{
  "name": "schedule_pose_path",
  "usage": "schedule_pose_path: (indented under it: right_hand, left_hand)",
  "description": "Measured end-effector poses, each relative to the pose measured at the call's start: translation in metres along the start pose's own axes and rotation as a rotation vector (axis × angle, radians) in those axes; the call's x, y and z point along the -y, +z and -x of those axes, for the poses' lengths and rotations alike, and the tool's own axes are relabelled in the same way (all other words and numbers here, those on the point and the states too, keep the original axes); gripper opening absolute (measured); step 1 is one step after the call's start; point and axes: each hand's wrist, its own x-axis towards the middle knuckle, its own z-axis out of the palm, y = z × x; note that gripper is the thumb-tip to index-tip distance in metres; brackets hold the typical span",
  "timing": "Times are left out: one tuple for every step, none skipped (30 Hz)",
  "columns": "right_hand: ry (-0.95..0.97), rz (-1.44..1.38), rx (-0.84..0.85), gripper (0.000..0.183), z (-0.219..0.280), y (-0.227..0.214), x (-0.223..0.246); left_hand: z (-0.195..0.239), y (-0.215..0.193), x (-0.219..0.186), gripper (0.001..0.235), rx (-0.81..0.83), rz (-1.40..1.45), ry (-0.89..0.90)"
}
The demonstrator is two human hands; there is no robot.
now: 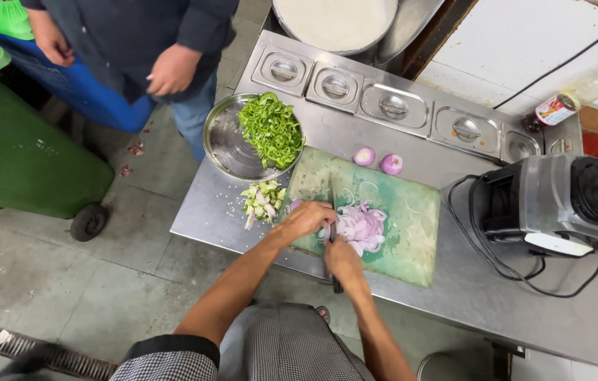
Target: The person places onions on a cutting board and slices them with a knife, pushing the peels and trimmings aside. They slice several onions into thin pieces, gather the sliced onions by hand, and transfer them into a metal bowl that already contains chopped green vegetables.
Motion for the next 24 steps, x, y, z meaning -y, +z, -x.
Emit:
schedule_pose_path:
  right_hand:
    - [0.026, -0.012, -0.013, 0.040, 0.000, -0.014, 0.014]
    - [0.032, -0.015, -0.018, 0.040, 0.006, -0.029, 0.020]
    - [0.132, -0.086, 0.079, 0.040, 0.009, -0.047, 0.027]
    - [0.231, -0.159, 0.176, 0.041, 0.013, -0.065, 0.035]
    - [0.225, -0.157, 0.175, 0.041, 0.020, -0.074, 0.040]
    - [0.234, -0.207, 0.159, 0.042, 0.026, -0.082, 0.045]
    - [0.246, -0.259, 0.147, 0.043, 0.035, -0.089, 0.049]
    - [0.242, -0.258, 0.149, 0.043, 0.039, -0.081, 0.049]
    - [0.243, -0.323, 0.161, 0.044, 0.044, -0.073, 0.048]
    - [0.244, -0.387, 0.172, 0.044, 0.050, -0.066, 0.047]
    - [0.247, -0.390, 0.170, 0.044, 0.055, -0.055, 0.045]
    - [0.216, -0.336, 0.159, 0.045, 0.061, -0.044, 0.043]
    - [0.180, -0.283, 0.148, 0.045, 0.064, -0.033, 0.042]
    - [0.180, -0.285, 0.147, 0.045, 0.062, -0.032, 0.039]
    - [0.183, -0.204, 0.100, 0.045, 0.061, -0.031, 0.037]
    - [0.185, -0.123, 0.053, 0.044, 0.059, -0.030, 0.034]
    - [0.187, -0.125, 0.051, 0.044, 0.052, -0.028, 0.017]
    - [0.181, -0.062, -0.009, 0.045, 0.044, -0.027, 0.000]
    - [0.177, 0.002, -0.069, 0.045, 0.038, -0.025, -0.018]
    - [0.181, 0.000, -0.072, 0.045, 0.040, -0.036, -0.011]
    - [0.156, 0.026, -0.079, 0.045, 0.042, -0.047, -0.006]
    - [0.132, 0.052, -0.087, 0.045, 0.044, -0.059, 0.000]
    - [0.137, 0.051, -0.090, 0.045, 0.045, -0.061, 0.006]
    - [0.133, 0.036, -0.022, 0.044, 0.045, -0.063, 0.012]
  left_hand:
    - [0.000, 0.003, 0.002, 0.017, -0.008, -0.020, -0.009]
    - [0.003, 0.004, 0.001, 0.017, -0.002, -0.018, -0.002]
    - [0.002, 0.003, 0.001, 0.019, 0.008, -0.001, -0.047]
    - [0.001, 0.002, 0.002, 0.023, 0.018, 0.016, -0.092]
    - [0.001, -0.003, 0.001, 0.023, 0.013, 0.013, -0.092]
    - [0.002, -0.008, 0.001, 0.028, -0.101, -0.075, -0.078]
    - [0.004, -0.011, 0.001, 0.034, -0.211, -0.161, -0.066]
    - [0.005, -0.022, 0.001, 0.034, -0.213, -0.163, -0.068]
    - [0.005, -0.031, -0.001, 0.031, -0.173, -0.174, -0.209]
    - [0.006, -0.040, -0.002, 0.028, -0.134, -0.185, -0.349]
    - [0.008, -0.050, -0.004, 0.028, -0.129, -0.184, -0.347]
    - [0.010, -0.059, -0.006, 0.021, -0.004, -0.156, -0.399]
    - [0.012, -0.070, -0.007, 0.018, 0.119, -0.131, -0.451]
    - [0.016, -0.066, -0.001, 0.018, 0.120, -0.133, -0.451]
    - [0.019, -0.062, 0.006, 0.022, 0.070, -0.127, -0.369]
    - [0.022, -0.058, 0.012, 0.025, 0.020, -0.120, -0.287]
    - [0.021, -0.050, 0.012, 0.025, 0.022, -0.121, -0.285]
    - [0.020, -0.043, 0.011, 0.025, -0.011, -0.107, -0.251]
    - [0.018, -0.034, 0.011, 0.026, -0.042, -0.092, -0.215]
    - [0.015, -0.022, 0.015, 0.026, -0.039, -0.091, -0.211]
    - [0.011, -0.009, 0.020, 0.026, -0.040, -0.093, -0.124]
    - [0.007, 0.003, 0.024, 0.027, -0.041, -0.095, -0.037]
    - [0.001, 0.005, 0.021, 0.027, -0.037, -0.093, -0.033]
    - [-0.006, 0.007, 0.019, 0.024, 0.033, -0.091, -0.071]
